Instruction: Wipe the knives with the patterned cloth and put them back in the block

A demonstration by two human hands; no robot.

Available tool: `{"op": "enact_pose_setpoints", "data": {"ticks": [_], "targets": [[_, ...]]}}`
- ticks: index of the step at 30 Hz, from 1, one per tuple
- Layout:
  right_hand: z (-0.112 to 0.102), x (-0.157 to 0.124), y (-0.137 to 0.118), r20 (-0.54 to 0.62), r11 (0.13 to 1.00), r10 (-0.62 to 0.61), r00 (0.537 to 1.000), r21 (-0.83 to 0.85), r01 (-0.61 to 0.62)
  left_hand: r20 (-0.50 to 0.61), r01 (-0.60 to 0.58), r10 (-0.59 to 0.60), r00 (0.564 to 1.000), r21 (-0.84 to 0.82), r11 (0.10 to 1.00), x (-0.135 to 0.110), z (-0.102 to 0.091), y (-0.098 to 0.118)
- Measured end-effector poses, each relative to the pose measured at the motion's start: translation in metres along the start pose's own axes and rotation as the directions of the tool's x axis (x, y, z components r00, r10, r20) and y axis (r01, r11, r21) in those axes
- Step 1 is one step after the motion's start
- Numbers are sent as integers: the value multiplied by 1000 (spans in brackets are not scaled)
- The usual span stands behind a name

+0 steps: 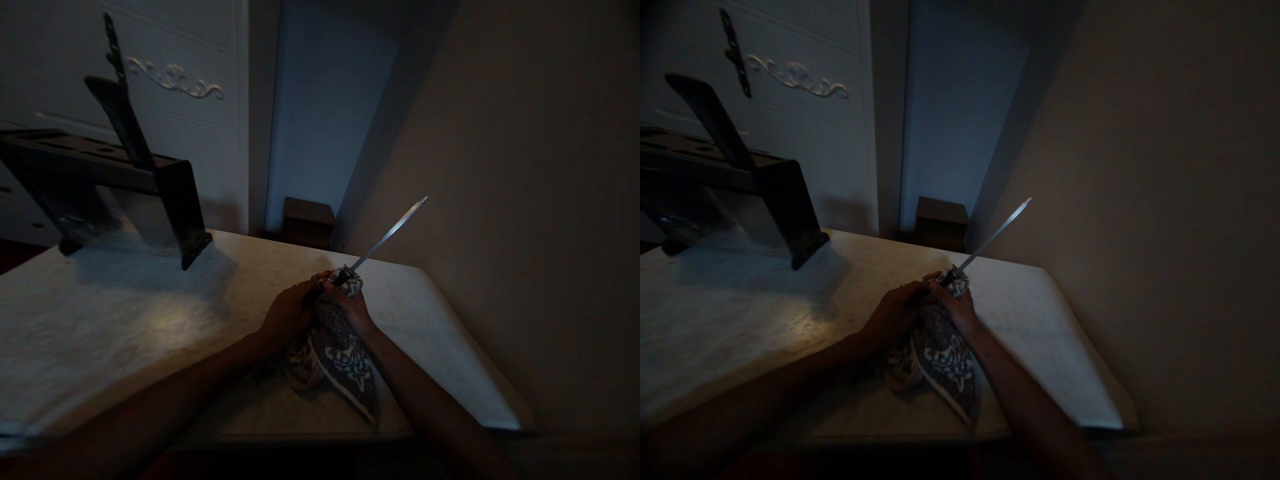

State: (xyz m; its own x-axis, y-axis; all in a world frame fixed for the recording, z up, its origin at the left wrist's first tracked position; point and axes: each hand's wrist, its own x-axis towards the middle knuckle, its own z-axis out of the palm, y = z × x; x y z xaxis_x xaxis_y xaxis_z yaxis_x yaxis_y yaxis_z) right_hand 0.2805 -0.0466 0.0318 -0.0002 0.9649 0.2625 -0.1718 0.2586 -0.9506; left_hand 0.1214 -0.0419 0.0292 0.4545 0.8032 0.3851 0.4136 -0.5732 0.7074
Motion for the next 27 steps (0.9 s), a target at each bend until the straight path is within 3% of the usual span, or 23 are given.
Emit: {"op": "enact_pose_setpoints", "data": {"ticks": [6,10,14,17,20,23,27], "targets": [[1,0,0,52,995,63,997,74,-67,-33,133,-131,991,72,989,-2,3,2],[1,0,-1,85,992,77,993,88,-85,-4,141,-142,990,91,986,-2,3,4],[1,0,-3,84,989,77,993,118,-86,8,113,-113,994,-67,991,0,1,4],[2,0,-5,72,982,100,992,153,-110,85,144,-127,988,-252,957,5,-1,0],[2,-1,-6,67,973,129,989,183,-140,206,266,-192,959,-439,858,11,-3,-6],[2,-1,-6,92,962,150,984,216,-166,380,459,-273,884,-595,659,13,-6,-11],[2,-2,-6,117,947,169,979,256,-194,604,617,-195,773,-645,450,14,-14,-15]]}}
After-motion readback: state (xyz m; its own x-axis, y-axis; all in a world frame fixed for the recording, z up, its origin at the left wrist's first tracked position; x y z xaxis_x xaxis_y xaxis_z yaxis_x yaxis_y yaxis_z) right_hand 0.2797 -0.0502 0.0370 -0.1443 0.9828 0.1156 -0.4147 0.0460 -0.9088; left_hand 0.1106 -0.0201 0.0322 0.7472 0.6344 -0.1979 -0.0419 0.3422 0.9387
